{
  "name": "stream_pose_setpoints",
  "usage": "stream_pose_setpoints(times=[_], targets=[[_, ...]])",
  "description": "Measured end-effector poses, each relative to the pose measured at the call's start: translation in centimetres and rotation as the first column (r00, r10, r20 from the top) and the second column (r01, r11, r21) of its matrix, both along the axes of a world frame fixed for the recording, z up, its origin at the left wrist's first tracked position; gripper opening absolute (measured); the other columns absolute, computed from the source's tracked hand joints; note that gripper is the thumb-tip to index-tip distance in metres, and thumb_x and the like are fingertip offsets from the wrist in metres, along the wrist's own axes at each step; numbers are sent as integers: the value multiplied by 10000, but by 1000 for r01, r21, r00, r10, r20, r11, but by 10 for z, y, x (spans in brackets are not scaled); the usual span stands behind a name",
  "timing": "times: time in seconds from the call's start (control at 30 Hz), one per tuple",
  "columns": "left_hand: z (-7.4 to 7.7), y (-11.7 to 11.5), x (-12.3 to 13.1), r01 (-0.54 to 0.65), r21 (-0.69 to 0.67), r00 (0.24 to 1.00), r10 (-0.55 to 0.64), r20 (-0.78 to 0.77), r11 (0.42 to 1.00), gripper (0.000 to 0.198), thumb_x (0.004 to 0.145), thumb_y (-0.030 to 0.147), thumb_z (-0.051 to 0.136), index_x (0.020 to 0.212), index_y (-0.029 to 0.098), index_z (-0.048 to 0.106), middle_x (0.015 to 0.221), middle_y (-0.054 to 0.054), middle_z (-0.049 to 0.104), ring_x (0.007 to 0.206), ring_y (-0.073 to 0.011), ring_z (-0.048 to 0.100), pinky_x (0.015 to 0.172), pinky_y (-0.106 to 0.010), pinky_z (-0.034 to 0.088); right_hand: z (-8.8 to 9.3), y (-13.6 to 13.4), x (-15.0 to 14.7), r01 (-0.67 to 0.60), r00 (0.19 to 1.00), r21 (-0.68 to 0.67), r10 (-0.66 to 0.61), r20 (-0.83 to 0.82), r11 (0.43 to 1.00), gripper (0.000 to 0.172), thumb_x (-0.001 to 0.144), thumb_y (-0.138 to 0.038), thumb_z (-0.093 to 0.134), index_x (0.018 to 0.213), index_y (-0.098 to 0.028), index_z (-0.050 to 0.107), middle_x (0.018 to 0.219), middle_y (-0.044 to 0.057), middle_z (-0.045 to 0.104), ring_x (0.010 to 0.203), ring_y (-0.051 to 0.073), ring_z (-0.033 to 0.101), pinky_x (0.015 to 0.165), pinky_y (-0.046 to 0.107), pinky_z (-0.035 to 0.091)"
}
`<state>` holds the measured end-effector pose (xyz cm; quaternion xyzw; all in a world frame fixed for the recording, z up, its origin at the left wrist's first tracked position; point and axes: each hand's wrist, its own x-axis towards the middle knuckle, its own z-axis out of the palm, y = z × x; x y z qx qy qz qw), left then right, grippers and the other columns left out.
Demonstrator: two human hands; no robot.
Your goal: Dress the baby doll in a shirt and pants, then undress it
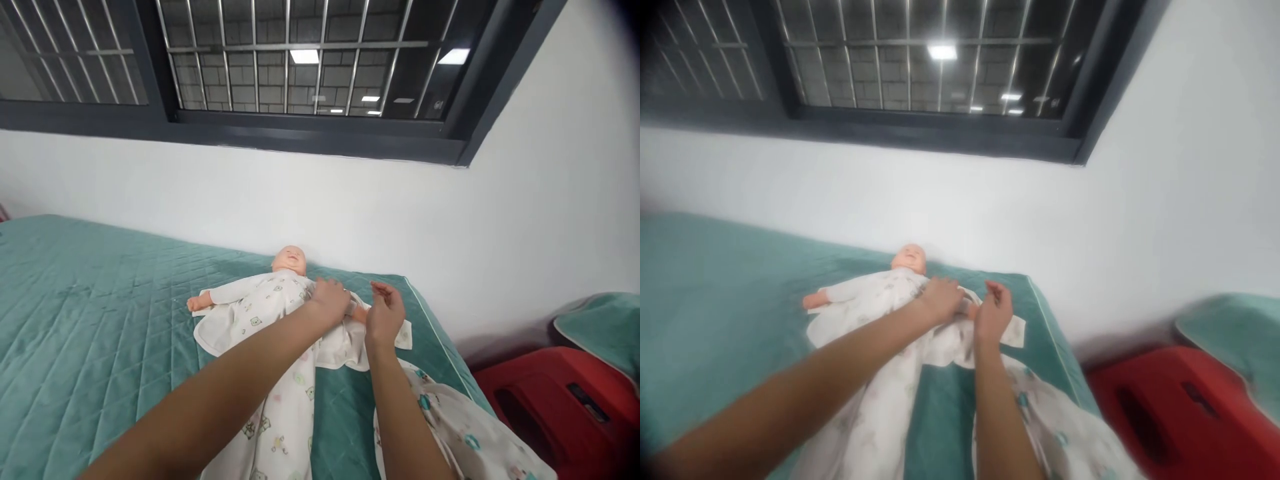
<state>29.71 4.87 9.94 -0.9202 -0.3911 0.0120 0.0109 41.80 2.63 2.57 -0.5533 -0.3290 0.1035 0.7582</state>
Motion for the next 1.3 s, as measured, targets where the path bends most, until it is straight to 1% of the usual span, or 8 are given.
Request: stream_pose_setpoints(times=[0.13, 0.27, 0.4, 0.57, 0.73, 0.93, 1.03, 1.3], targets=[[2, -21, -74, -205, 91, 906, 154, 394, 975, 304, 927, 277, 480, 1161, 176, 646, 1152, -142, 683, 1119, -311, 597, 930, -457, 459, 9, -12, -31, -155, 951, -296, 224, 213, 943, 261, 889, -438, 468, 848, -227, 614, 819, 38, 691, 746, 203, 635, 727, 324, 470], [-26, -43, -162, -559, -261, 422, 541, 727, 787, 407, 953, 445, 424, 1250, 228, 598, 1254, -100, 659, 1151, -294, 601, 963, -453, 465, 11, -17, -58, -248, 765, -621, 543, 345, 744, 523, 940, -586, 320, 610, -240, 531, 658, 53, 657, 678, 226, 599, 689, 336, 419], [-49, -58, -194, -382, -613, 199, 710, 676, 691, 497, 924, 567, 443, 1265, 255, 625, 1320, -59, 643, 1253, -275, 560, 1056, -409, 425, 11, -17, -73, -252, 688, -661, 611, 391, 707, 518, 949, -603, 288, 670, -236, 525, 780, 60, 683, 777, 237, 598, 745, 347, 403], [-48, -42, -179, -252, -573, 180, 619, 765, 780, 476, 930, 551, 445, 1250, 257, 640, 1339, -32, 633, 1284, -250, 538, 1106, -378, 382, 12, -15, -74, -259, 754, -626, 559, 345, 736, 460, 930, -616, 342, 708, -238, 481, 765, 17, 632, 794, 228, 574, 744, 342, 401], [-47, -3, -166, -310, -544, 199, 613, 765, 780, 560, 900, 543, 501, 1310, 169, 575, 1360, -120, 601, 1256, -274, 550, 1105, -403, 372, 8, -11, -69, -278, 809, -632, 531, 251, 724, 418, 910, -608, 400, 839, -230, 566, 918, 44, 669, 936, 264, 601, 851, 398, 415], [-38, 29, -156, -128, -522, 413, 524, 745, 843, 661, 834, 588, 590, 1384, 231, 508, 1543, -85, 408, 1464, -306, 288, 1189, -424, 243, 7, -9, -78, -319, 840, -456, 470, 269, 831, 406, 882, -550, 519, 1105, -214, 564, 1199, 101, 617, 1140, 252, 563, 1016, 416, 420], [-44, 33, -158, -99, -517, 448, 502, 739, 850, 669, 797, 606, 633, 1361, 262, 528, 1586, -46, 331, 1516, -314, 94, 1212, -466, 181, 12, -12, -89, -408, 795, -403, 535, 286, 820, 498, 863, -515, 578, 1271, -238, 512, 1389, 89, 523, 1304, 241, 468, 1131, 428, 342], [-62, 21, -161, -92, -194, 361, 214, 908, 977, 200, 895, 383, 602, 1024, 245, 666, 1376, -24, 582, 1390, -207, 399, 1157, -366, 327, 22, -18, -100, -480, 728, -511, 649, 222, 713, 807, 752, -485, 726, 1455, -292, 379, 1569, 53, 338, 1453, 280, 289, 1203, 510, 236]])
